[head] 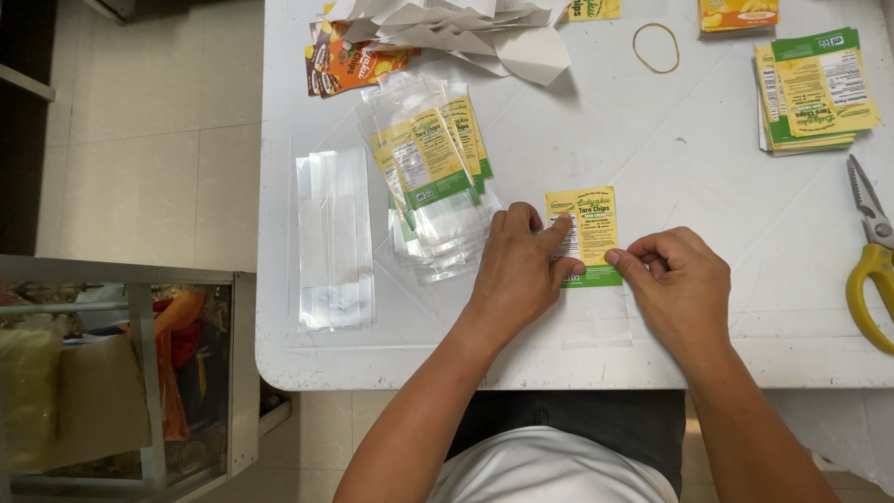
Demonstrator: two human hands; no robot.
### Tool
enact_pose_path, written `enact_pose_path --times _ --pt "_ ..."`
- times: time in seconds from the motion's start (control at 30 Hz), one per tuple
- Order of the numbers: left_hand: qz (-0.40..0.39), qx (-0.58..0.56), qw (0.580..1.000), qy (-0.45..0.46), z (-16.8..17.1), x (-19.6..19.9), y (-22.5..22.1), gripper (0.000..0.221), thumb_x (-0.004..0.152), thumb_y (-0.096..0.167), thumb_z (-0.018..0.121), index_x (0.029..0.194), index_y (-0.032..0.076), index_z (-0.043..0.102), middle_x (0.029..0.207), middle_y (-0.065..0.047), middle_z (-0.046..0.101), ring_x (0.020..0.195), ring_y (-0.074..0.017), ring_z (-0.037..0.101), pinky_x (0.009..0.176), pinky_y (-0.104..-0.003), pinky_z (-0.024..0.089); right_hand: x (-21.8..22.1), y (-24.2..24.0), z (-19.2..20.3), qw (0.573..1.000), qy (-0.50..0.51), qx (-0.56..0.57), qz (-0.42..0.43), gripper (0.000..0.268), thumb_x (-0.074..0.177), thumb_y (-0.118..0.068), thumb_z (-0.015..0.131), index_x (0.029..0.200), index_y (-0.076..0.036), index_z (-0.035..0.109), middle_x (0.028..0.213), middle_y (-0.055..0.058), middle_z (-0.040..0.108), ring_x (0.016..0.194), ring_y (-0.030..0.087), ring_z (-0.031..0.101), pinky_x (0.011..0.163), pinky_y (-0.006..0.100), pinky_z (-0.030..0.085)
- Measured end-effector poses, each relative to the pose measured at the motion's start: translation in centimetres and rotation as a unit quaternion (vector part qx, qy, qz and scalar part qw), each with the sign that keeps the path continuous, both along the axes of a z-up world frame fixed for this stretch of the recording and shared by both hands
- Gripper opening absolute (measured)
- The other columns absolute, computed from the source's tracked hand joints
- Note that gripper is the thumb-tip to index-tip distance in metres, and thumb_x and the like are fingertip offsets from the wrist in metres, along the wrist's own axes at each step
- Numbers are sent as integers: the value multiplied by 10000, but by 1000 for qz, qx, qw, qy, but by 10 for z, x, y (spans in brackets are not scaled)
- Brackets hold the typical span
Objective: Peeling adhesive labels from a sheet and applying them to clear plastic bags on a table.
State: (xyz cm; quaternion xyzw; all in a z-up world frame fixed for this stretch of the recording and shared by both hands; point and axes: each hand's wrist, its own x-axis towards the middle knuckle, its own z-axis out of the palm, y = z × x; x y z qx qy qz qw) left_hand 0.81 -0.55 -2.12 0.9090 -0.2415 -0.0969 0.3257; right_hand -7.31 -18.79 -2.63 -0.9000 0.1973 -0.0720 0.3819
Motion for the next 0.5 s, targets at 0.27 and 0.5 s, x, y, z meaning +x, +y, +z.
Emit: enact_pose_path --times 0.27,0.5 --pt "1 7 1000 9 9 0 -1 516 913 374 710 1343 89 691 1049 -144 526 1008 -271 543 934 -428 544 -1 1 -1 1000 -13 -4 0 221 962 -196 838 942 5 749 853 126 640 709 190 614 633 305 517" --pt "-3 13 1000 5 7 0 0 521 911 383 709 1344 95 690 1050 -135 530 1011 -266 547 925 -428 550 7 -7 -1 1000 0 -25 12 281 1010 -279 801 942 -10 756 844 136 659 680 228 633 603 333 521"
